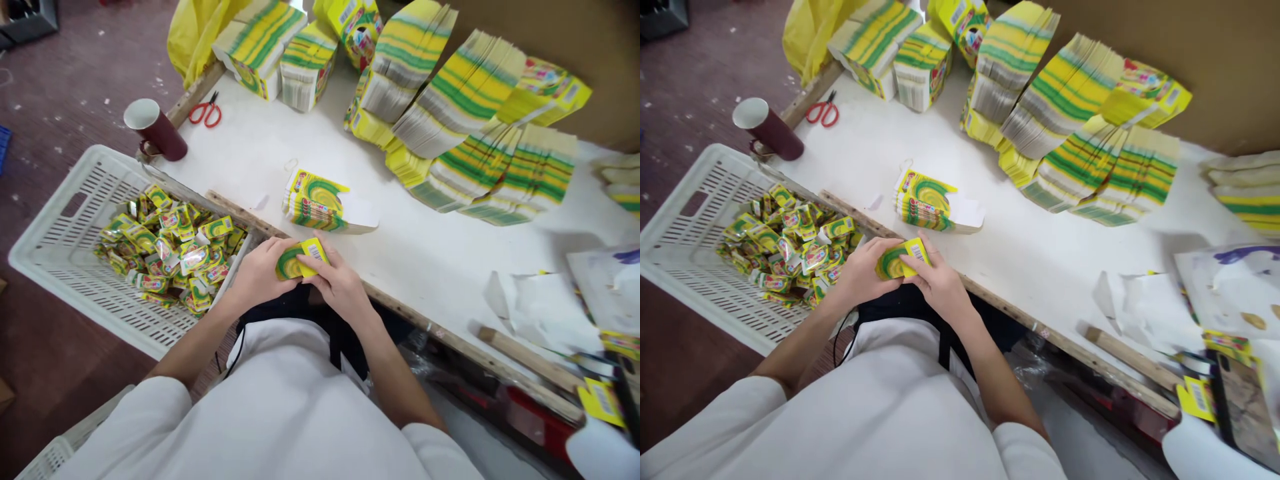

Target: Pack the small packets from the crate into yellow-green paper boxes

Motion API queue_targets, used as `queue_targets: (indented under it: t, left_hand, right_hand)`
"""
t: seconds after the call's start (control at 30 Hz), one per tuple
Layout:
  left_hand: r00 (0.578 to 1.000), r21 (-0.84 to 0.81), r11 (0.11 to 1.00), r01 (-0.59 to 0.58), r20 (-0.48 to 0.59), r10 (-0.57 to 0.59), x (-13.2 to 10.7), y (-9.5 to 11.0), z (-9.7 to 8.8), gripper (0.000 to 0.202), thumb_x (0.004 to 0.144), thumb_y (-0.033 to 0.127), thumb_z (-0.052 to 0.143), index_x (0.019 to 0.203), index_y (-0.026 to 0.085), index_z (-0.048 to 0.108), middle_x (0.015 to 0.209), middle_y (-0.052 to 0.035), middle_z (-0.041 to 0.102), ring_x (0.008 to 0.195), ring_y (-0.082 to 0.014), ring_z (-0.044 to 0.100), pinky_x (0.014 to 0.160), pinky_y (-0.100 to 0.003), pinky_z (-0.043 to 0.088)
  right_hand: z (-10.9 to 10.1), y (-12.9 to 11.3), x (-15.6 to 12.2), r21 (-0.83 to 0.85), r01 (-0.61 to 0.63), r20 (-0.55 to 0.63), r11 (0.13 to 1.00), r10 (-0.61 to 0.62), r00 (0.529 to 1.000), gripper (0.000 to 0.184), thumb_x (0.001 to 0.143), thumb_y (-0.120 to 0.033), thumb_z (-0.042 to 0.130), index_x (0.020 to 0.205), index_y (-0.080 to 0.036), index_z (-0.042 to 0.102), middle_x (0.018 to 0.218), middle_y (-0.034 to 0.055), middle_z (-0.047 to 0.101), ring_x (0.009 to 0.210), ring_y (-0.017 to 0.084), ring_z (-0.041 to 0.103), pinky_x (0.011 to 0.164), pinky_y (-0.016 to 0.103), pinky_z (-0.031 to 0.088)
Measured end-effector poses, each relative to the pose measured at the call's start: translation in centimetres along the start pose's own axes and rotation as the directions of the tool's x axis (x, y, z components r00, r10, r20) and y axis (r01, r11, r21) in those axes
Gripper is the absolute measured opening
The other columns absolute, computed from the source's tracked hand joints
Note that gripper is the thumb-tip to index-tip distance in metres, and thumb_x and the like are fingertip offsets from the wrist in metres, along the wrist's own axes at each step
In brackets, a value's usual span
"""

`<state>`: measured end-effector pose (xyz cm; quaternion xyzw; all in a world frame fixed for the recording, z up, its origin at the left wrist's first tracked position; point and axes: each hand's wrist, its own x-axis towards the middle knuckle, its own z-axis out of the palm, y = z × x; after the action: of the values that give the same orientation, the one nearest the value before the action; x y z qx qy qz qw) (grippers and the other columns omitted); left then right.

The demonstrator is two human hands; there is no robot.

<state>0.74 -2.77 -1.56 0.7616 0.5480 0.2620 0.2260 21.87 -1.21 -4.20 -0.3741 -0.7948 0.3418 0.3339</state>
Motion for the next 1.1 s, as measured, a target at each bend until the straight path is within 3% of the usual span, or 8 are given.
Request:
queue_targets:
  t: [0.17,0.33,0.57,0.77,0.97,1.1]
  left_hand:
    - [0.996,-0.009,0.998,-0.069,0.05,0.07,0.4,0.4,-0.6,0.053,0.075,0.032,0.077,0.124,0.022,0.058,0.117,-0.0079,0.071,0.106,-0.0246,0.069,0.092,-0.036,0.054]
    - [0.997,0.099,0.992,-0.078,0.007,0.078,0.5,0.8,-0.9,0.052,0.078,0.028,0.072,0.127,0.018,0.057,0.117,-0.011,0.07,0.108,-0.0269,0.068,0.094,-0.039,0.054]
    - [0.998,0.057,0.998,-0.041,0.043,0.039,0.0,0.2,-1.7,0.051,0.075,0.032,0.077,0.122,0.019,0.061,0.116,-0.0093,0.073,0.105,-0.0259,0.07,0.091,-0.037,0.054]
    - [0.998,0.065,0.996,-0.054,0.046,0.051,0.4,0.0,-1.4,0.052,0.075,0.028,0.075,0.124,0.02,0.059,0.118,-0.0102,0.071,0.106,-0.0262,0.069,0.092,-0.038,0.054]
    - [0.996,0.063,0.997,-0.039,0.077,0.034,0.8,0.1,-1.5,0.055,0.076,0.027,0.072,0.129,0.019,0.058,0.12,-0.011,0.07,0.108,-0.0271,0.068,0.093,-0.04,0.053]
    - [0.996,0.145,0.988,0.048,0.066,-0.058,-0.3,-2.0,-4.4,0.055,0.078,0.034,0.075,0.129,0.022,0.058,0.121,-0.0102,0.07,0.11,-0.0289,0.067,0.097,-0.042,0.051]
  right_hand:
    - [-1.7,-0.8,0.4,0.009,-0.024,0.087,1.0,0.023,0.996,0.029,0.089,-0.027,0.07,0.118,-0.029,0.074,0.153,0.0105,0.052,0.132,0.029,0.06,0.106,0.046,0.054]
    - [-0.2,-1.5,1.1,0.039,-0.072,-0.119,0.997,0.076,0.99,0.029,0.085,-0.024,0.074,0.114,-0.025,0.074,0.148,0.0142,0.056,0.133,0.03,0.058,0.108,0.048,0.052]
    - [-1.0,-1.3,1.5,0.043,-0.007,0.123,0.999,0.002,0.992,0.023,0.092,-0.032,0.066,0.113,-0.024,0.074,0.147,0.0147,0.055,0.129,0.03,0.061,0.104,0.048,0.054]
    - [-0.5,-1.1,1.8,0.075,-0.045,0.014,0.996,0.044,0.999,0.016,0.089,-0.027,0.07,0.104,-0.024,0.072,0.145,0.0138,0.056,0.132,0.03,0.058,0.108,0.05,0.05]
    - [1.5,-1.7,2.0,0.269,-0.203,-0.131,0.941,0.244,0.961,0.059,0.078,-0.033,0.08,0.13,-0.024,0.053,0.131,0.0136,0.063,0.118,0.027,0.064,0.099,0.045,0.056]
    - [0.9,-1.3,3.1,0.15,-0.104,-0.134,0.983,0.125,0.983,0.073,0.081,-0.043,0.077,0.143,-0.023,0.044,0.137,0.0157,0.056,0.123,0.031,0.059,0.104,0.05,0.052]
